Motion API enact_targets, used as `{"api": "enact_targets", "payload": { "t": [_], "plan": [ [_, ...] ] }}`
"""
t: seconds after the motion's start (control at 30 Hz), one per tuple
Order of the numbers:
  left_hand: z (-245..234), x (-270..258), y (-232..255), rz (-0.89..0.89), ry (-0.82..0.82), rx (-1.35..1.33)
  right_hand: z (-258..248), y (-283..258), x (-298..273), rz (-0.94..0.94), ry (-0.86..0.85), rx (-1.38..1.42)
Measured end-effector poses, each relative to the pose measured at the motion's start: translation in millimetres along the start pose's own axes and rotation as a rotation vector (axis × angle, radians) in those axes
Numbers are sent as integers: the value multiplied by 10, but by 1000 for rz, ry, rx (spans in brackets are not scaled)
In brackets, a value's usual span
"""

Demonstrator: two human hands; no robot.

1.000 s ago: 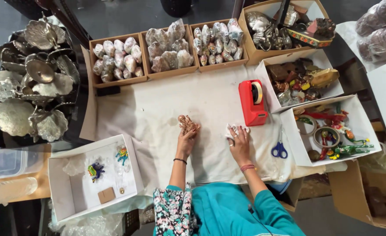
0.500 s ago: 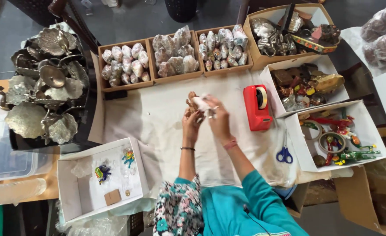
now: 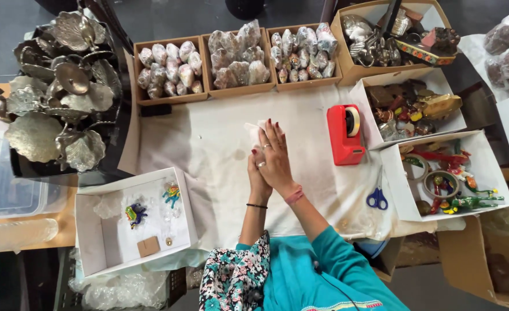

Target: The person wipes a small, brown, textured figurine with a white cloth. They then place the figurine onto a sheet of bubble wrap, fold the wrap around it, and secure the package with a piece of tape.

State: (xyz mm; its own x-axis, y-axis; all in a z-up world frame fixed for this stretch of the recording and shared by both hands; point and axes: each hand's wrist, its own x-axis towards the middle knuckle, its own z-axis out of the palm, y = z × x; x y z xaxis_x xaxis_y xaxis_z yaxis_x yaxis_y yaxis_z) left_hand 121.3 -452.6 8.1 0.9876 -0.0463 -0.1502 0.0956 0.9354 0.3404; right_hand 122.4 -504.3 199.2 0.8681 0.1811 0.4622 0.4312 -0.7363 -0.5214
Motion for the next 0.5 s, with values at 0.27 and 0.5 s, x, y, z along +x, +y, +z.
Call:
{"api": "enact_targets", "payload": {
  "t": [0.27, 0.5],
  "plan": [
    [892, -146, 571, 54, 5, -43, -117, -76, -293, -81, -164, 115],
    [575, -8, 414, 192, -186, -134, -155, -78, -177, -58, -85, 140]
  ]
}}
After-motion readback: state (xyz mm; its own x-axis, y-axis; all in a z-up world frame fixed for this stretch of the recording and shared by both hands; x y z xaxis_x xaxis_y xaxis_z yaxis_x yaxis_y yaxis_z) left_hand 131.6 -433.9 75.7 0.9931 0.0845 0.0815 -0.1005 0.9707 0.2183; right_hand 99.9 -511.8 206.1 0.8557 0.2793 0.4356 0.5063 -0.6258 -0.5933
